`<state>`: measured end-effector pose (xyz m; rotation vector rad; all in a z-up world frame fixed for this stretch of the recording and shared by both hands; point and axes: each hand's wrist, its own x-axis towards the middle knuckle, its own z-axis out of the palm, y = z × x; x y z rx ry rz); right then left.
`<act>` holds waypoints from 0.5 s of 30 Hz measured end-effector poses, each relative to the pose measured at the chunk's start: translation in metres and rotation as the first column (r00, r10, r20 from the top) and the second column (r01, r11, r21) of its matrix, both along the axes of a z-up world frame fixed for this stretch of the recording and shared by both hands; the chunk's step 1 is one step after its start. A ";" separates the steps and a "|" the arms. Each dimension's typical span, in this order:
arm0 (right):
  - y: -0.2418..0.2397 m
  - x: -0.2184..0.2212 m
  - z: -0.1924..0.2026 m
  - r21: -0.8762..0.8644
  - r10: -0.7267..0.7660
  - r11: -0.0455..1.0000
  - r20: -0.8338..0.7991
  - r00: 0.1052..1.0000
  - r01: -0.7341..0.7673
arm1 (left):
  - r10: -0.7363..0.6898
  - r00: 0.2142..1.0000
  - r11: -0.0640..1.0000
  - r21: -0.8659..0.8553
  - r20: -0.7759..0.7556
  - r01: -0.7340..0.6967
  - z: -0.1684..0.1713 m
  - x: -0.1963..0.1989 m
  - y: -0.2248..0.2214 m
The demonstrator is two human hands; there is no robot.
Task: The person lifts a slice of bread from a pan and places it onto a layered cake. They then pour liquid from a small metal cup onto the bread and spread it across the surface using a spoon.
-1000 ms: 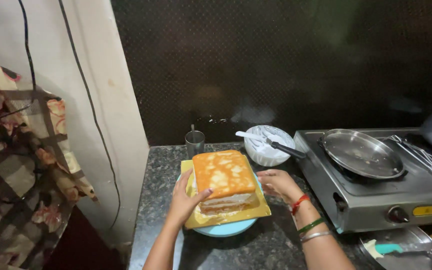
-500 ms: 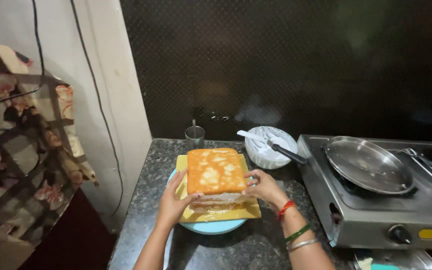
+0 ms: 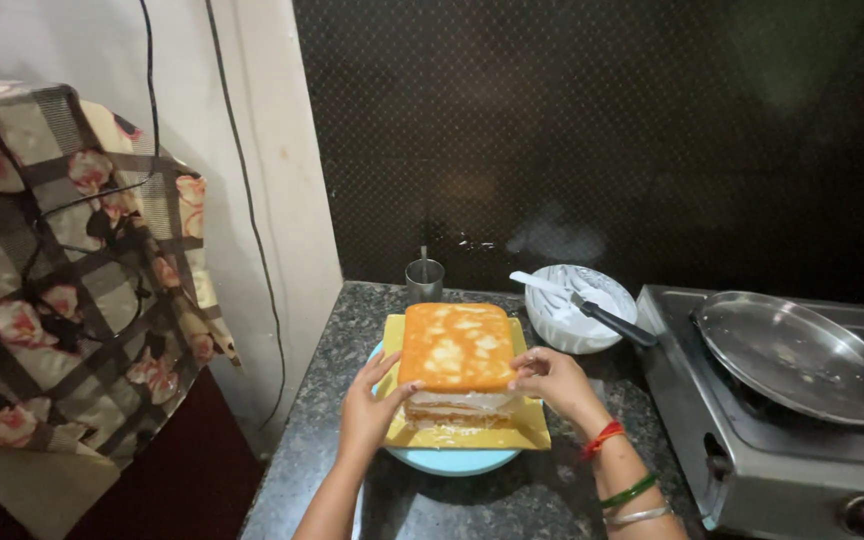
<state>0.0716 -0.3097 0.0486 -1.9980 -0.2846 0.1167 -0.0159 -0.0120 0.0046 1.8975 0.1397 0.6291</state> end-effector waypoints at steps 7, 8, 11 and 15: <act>-0.005 0.013 -0.015 -0.058 0.008 0.998 0.037 0.999 -0.006 | -0.005 0.998 1.000 0.004 -0.064 0.005 0.014 -0.012 -0.006; -0.007 0.017 -0.019 -0.050 0.028 0.998 0.051 0.998 -0.026 | -0.027 0.998 0.998 -0.060 -0.061 0.023 0.006 -0.008 -0.004; -0.008 0.026 -0.027 0.006 -0.010 1.000 0.025 1.000 0.010 | -0.098 0.995 0.967 -0.232 0.037 0.104 -0.031 0.012 0.002; -0.001 0.019 -0.021 0.064 -0.139 0.988 -0.031 0.990 0.141 | -0.140 0.982 0.906 -0.383 0.124 0.178 -0.025 0.008 -0.007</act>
